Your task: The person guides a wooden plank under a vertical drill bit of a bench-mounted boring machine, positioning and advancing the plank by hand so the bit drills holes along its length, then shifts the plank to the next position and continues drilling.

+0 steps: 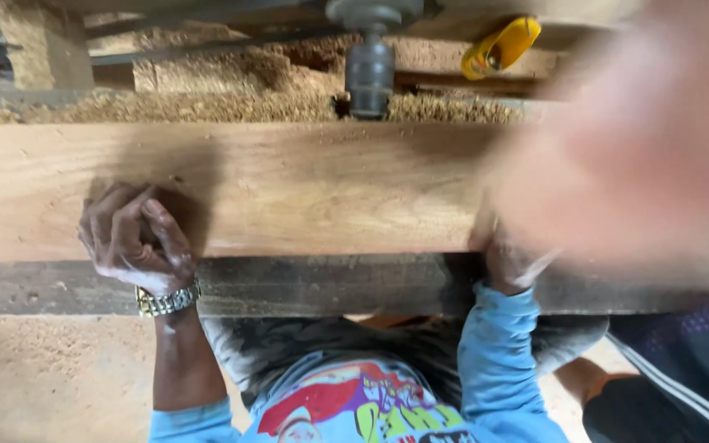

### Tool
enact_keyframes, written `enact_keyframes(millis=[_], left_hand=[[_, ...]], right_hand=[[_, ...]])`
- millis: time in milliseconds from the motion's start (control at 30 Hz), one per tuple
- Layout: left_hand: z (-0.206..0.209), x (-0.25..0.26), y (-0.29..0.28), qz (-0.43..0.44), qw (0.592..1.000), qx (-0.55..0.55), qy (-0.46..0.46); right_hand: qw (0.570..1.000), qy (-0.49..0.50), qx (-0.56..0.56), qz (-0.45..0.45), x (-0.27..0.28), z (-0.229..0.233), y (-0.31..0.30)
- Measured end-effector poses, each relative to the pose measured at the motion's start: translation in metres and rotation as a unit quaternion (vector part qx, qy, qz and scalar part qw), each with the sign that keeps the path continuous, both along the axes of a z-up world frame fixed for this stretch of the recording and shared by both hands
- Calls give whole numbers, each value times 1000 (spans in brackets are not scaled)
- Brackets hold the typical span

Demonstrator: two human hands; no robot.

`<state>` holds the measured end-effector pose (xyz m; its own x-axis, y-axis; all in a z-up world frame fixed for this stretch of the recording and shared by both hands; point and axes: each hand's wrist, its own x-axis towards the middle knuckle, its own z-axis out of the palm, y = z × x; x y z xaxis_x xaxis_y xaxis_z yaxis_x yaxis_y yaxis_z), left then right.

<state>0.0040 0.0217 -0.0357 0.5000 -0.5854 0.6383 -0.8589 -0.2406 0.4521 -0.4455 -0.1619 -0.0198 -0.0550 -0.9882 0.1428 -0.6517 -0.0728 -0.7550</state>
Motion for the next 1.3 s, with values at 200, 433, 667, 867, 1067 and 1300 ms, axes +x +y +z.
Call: enact_keyframes(millis=[200,433,667,867,1067,1300], left_hand=[[-11,6,0,9,999,-20,-28],[3,-3,-2,27,1000,-11,-5],[-19,9,17,35,999,-11,-34],[28,-17,20,11,998,-33,-57],[41,-30,40,1,999,42,0],[16,-20,65,-21,1000,18,5]], right_hand=[[994,-5,-10,109,13,9,-35],[975,-49,-42,211,50,57,-41],[978,-59,-4,199,34,67,-5],[978,-81,-35,189,38,58,-17],[980,-83,-1,182,28,55,7],[986,-92,42,129,24,63,32]])
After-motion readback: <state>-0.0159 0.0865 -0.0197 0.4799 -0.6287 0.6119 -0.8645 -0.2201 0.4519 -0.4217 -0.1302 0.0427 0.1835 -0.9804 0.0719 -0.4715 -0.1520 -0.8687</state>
